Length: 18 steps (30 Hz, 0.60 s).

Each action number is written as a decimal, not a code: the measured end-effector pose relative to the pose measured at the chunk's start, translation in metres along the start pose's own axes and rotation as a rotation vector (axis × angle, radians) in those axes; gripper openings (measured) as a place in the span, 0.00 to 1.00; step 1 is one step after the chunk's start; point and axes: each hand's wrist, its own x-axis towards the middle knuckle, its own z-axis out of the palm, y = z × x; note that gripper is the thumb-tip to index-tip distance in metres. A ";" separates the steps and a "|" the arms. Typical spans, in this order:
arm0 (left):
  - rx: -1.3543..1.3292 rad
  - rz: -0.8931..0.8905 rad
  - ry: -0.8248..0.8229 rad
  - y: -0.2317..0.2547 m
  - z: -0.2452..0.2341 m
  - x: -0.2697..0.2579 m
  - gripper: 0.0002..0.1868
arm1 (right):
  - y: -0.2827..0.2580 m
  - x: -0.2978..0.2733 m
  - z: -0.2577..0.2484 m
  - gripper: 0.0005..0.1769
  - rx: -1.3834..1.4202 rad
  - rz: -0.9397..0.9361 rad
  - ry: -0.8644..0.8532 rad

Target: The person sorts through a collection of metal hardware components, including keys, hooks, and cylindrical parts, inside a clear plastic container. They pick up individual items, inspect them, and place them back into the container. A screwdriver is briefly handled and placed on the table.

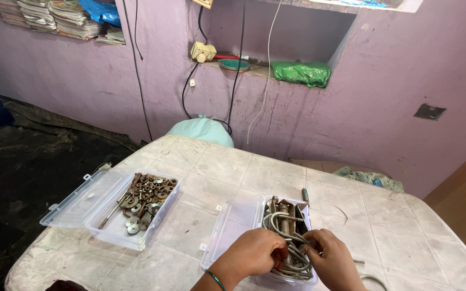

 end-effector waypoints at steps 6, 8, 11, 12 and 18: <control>-0.015 0.003 -0.027 0.001 -0.001 -0.001 0.11 | 0.007 0.000 0.001 0.16 -0.034 -0.138 -0.010; 0.024 0.009 -0.002 0.002 0.003 -0.001 0.11 | 0.010 0.001 0.001 0.19 -0.152 -0.198 -0.011; 0.098 0.016 0.036 0.001 0.007 0.000 0.09 | 0.014 0.000 0.000 0.24 -0.224 -0.314 0.046; 0.124 0.018 0.051 0.001 0.009 0.000 0.08 | 0.015 0.001 0.000 0.24 -0.219 -0.284 0.024; 0.229 0.093 0.172 -0.001 0.013 -0.001 0.03 | 0.015 0.005 0.005 0.25 -0.201 -0.202 -0.026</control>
